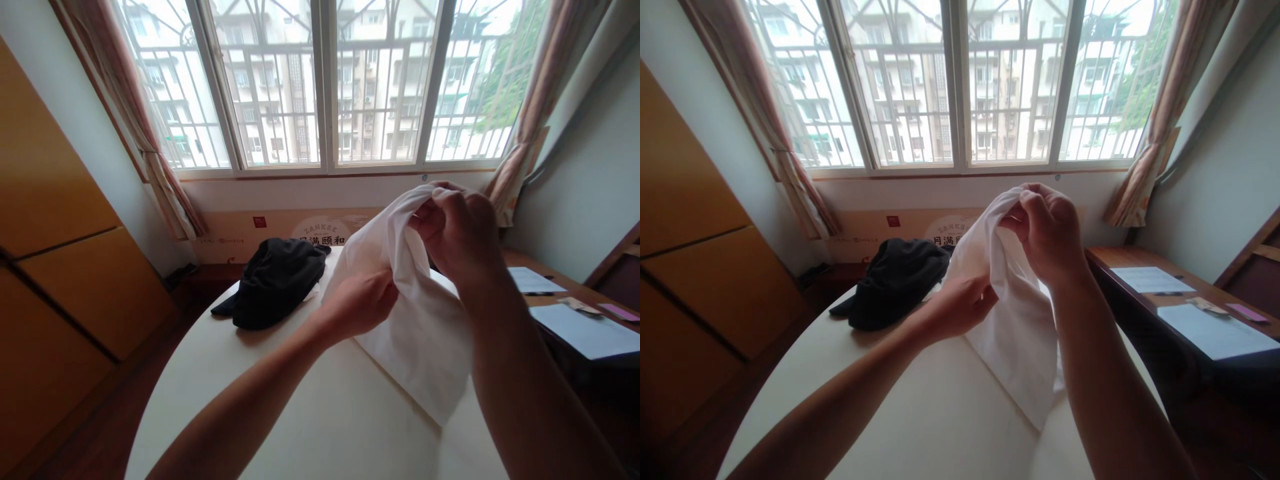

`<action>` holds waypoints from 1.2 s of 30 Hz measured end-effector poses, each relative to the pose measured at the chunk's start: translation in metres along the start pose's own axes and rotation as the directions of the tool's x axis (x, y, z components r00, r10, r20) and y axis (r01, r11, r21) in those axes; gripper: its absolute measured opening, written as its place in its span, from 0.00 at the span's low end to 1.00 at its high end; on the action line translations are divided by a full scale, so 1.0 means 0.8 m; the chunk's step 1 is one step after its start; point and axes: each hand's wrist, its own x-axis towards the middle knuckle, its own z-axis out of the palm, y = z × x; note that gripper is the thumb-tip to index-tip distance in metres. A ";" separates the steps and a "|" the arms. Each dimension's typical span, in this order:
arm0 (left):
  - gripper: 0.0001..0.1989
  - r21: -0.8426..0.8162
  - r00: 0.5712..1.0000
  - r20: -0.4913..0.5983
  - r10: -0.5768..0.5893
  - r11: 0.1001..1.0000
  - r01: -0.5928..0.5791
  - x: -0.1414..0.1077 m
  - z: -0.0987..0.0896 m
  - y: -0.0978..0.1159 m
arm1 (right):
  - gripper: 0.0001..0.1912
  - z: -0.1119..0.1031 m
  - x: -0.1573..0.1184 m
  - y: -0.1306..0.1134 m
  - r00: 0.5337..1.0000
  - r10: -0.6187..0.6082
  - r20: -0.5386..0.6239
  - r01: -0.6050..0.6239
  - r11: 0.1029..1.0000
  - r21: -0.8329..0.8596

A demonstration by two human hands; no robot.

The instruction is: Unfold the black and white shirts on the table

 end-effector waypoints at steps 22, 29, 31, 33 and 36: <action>0.21 -0.283 0.982 0.030 -0.184 0.941 0.185 0.062 -0.209 -0.007 | 0.16 -0.076 0.021 0.030 0.994 0.104 -0.014 -0.092 0.803 -0.589; 0.18 -0.152 0.995 0.038 -0.089 0.984 0.094 0.078 -0.192 -0.014 | 0.27 -0.049 0.001 0.035 0.612 0.517 0.598 -0.156 0.821 -0.549; 0.18 -0.006 0.995 0.010 -0.100 0.995 0.100 0.075 -0.187 -0.029 | 0.29 -0.051 0.003 0.039 0.659 0.506 0.556 -0.104 0.794 -0.599; 0.17 0.132 0.986 -0.057 -0.158 0.978 0.164 0.067 -0.179 -0.043 | 0.28 -0.056 0.008 0.037 0.787 0.412 0.459 0.009 0.737 -0.676; 0.20 0.250 0.971 -0.097 -0.219 0.939 0.236 0.048 -0.155 -0.051 | 0.25 -0.056 0.012 0.026 0.919 0.201 0.338 0.139 0.638 -0.757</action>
